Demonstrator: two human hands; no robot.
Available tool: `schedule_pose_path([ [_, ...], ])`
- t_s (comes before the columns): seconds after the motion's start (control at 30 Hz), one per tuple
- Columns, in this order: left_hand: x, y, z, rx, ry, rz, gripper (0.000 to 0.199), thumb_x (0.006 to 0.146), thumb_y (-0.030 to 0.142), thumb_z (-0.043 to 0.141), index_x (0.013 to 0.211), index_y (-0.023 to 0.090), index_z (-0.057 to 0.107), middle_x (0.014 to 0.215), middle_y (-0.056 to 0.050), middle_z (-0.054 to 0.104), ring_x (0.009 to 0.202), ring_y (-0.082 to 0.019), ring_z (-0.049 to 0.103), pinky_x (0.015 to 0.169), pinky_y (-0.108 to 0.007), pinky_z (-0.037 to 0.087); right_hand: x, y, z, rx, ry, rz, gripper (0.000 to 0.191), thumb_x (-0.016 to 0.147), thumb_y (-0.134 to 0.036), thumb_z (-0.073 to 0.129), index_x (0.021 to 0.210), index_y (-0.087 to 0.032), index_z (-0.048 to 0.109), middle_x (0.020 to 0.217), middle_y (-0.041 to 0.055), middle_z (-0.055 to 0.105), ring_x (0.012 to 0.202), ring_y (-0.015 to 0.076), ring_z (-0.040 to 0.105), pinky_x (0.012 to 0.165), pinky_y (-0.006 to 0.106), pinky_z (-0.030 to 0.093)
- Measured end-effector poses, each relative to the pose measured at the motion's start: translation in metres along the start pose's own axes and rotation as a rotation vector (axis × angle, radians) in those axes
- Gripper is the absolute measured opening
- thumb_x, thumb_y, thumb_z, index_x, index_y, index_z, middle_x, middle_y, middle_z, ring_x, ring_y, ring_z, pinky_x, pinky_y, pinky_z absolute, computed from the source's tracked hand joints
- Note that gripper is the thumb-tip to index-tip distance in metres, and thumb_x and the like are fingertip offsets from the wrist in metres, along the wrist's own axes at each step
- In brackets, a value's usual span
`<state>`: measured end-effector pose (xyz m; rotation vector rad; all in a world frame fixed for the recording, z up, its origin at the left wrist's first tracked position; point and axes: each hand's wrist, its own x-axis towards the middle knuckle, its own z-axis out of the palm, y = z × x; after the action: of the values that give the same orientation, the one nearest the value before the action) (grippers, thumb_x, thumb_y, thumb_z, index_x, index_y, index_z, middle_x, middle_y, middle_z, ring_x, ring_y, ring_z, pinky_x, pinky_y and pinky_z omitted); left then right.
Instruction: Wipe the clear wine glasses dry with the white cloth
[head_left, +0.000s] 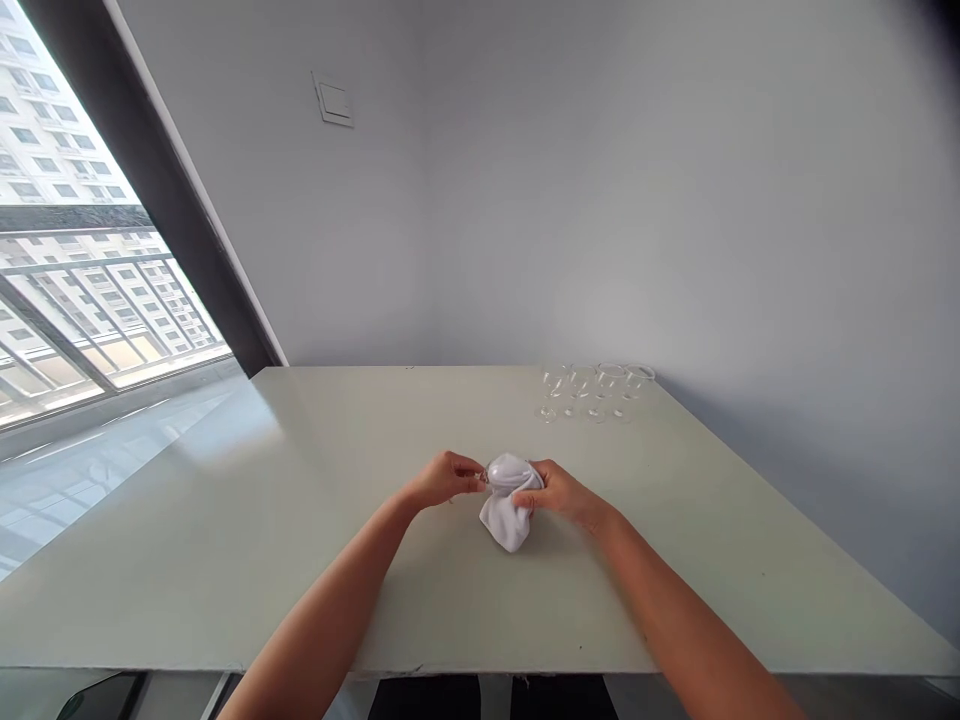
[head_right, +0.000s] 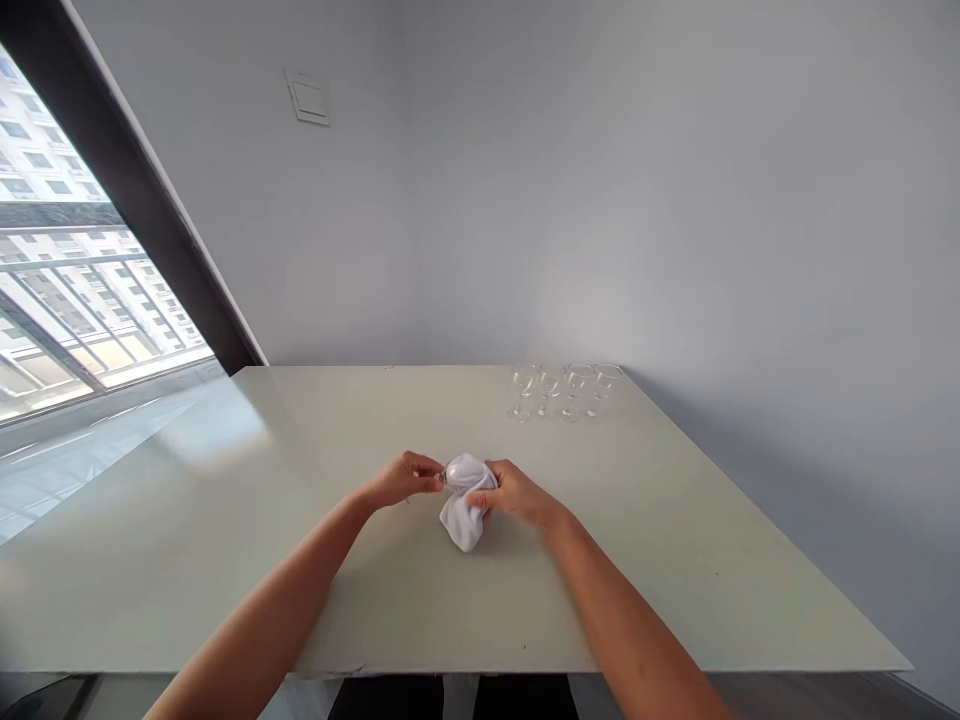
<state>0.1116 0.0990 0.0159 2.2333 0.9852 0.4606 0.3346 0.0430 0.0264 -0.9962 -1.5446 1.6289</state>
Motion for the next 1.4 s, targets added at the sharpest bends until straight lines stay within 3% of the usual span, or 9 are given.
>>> schedule_pose_path([
  [0.1, -0.003, 0.002, -0.006, -0.139, -0.257, -0.028, 0.037, 0.080, 0.046, 0.044, 0.084, 0.016, 0.065, 0.062, 0.000, 0.054, 0.058, -0.010, 0.048, 0.054, -0.022, 0.040, -0.002, -0.001, 0.002, -0.083, -0.028, -0.032, 0.028, 0.064, -0.036, 0.069, 0.078, -0.013, 0.064, 0.076, 0.0022, 0.060, 0.070, 0.0152, 0.055, 0.064, 0.027, 0.043],
  [0.27, -0.001, 0.018, 0.007, 0.336, 0.359, 0.119, 0.029, 0.080, 0.037, 0.049, 0.104, 0.023, 0.059, 0.088, -0.006, 0.063, 0.090, -0.020, 0.050, 0.085, -0.038, 0.036, 0.013, 0.014, 0.002, 0.215, 0.222, -0.007, 0.031, 0.065, -0.042, 0.066, 0.079, -0.015, 0.061, 0.063, -0.0001, 0.057, 0.056, 0.0131, 0.052, 0.052, 0.027, 0.043],
  [0.33, 0.001, 0.019, 0.011, 0.502, 0.465, 0.210, 0.028, 0.080, 0.034, 0.051, 0.106, 0.025, 0.058, 0.087, -0.007, 0.063, 0.093, -0.021, 0.049, 0.091, -0.042, 0.029, 0.017, 0.019, 0.002, 0.338, 0.257, -0.003, 0.029, 0.066, -0.042, 0.065, 0.081, -0.017, 0.061, 0.064, -0.0008, 0.056, 0.055, 0.0117, 0.051, 0.054, 0.027, 0.043],
  [0.47, 0.000, 0.014, 0.009, 0.413, 0.357, 0.163, 0.024, 0.080, 0.040, 0.050, 0.092, 0.024, 0.064, 0.069, -0.002, 0.061, 0.070, -0.014, 0.051, 0.075, -0.030, 0.037, 0.015, 0.018, 0.002, 0.182, 0.143, -0.012, 0.031, 0.064, -0.036, 0.068, 0.088, -0.016, 0.062, 0.069, 0.0010, 0.058, 0.063, 0.0135, 0.052, 0.058, 0.027, 0.043],
  [0.7, -0.004, 0.012, -0.008, -0.395, -0.197, -0.160, 0.039, 0.071, 0.053, 0.050, 0.065, 0.015, 0.057, 0.057, 0.002, 0.047, 0.050, -0.007, 0.040, 0.045, -0.019, 0.031, 0.005, 0.011, -0.016, -0.313, 0.020, -0.115, 0.016, 0.071, -0.031, 0.060, 0.073, -0.017, 0.066, 0.074, 0.0004, 0.060, 0.070, 0.0167, 0.052, 0.066, 0.029, 0.041],
  [0.93, 0.002, -0.005, -0.009, -0.303, 0.105, -0.385, 0.043, 0.071, 0.057, 0.045, 0.067, 0.015, 0.056, 0.058, 0.001, 0.047, 0.048, -0.007, 0.037, 0.044, -0.020, 0.031, 0.013, 0.018, -0.035, -0.608, 0.604, -0.331, 0.036, 0.076, -0.034, 0.051, 0.111, -0.026, 0.058, 0.105, 0.0038, 0.061, 0.102, 0.0279, 0.049, 0.088, 0.044, 0.036],
  [1.13, 0.004, 0.005, 0.011, -0.108, 0.195, -0.327, 0.031, 0.071, 0.047, 0.052, 0.063, 0.017, 0.056, 0.057, 0.002, 0.049, 0.051, -0.008, 0.040, 0.048, -0.021, 0.031, 0.019, 0.011, 0.014, -1.264, 0.331, -0.594, 0.046, 0.080, -0.045, 0.048, 0.122, -0.026, 0.049, 0.132, 0.0034, 0.042, 0.127, 0.0315, 0.019, 0.102, 0.051, 0.013],
  [1.27, 0.001, 0.016, 0.023, 0.254, 0.266, -0.007, 0.017, 0.075, 0.035, 0.054, 0.069, 0.020, 0.060, 0.059, 0.002, 0.053, 0.056, -0.010, 0.046, 0.057, -0.023, 0.033, 0.021, 0.009, 0.018, -1.017, 0.459, -0.510, 0.033, 0.086, -0.035, 0.039, 0.113, -0.028, 0.057, 0.115, 0.0039, 0.057, 0.114, 0.0273, 0.039, 0.097, 0.047, 0.023],
  [1.4, 0.001, 0.019, 0.031, 0.349, 0.332, 0.104, 0.018, 0.077, 0.034, 0.054, 0.088, 0.022, 0.060, 0.063, 0.001, 0.057, 0.060, -0.012, 0.050, 0.062, -0.024, 0.036, 0.022, 0.008, -0.002, -0.329, 0.523, -0.275, 0.035, 0.082, -0.047, 0.043, 0.096, -0.023, 0.064, 0.098, 0.0058, 0.063, 0.092, 0.0234, 0.054, 0.080, 0.037, 0.040],
])
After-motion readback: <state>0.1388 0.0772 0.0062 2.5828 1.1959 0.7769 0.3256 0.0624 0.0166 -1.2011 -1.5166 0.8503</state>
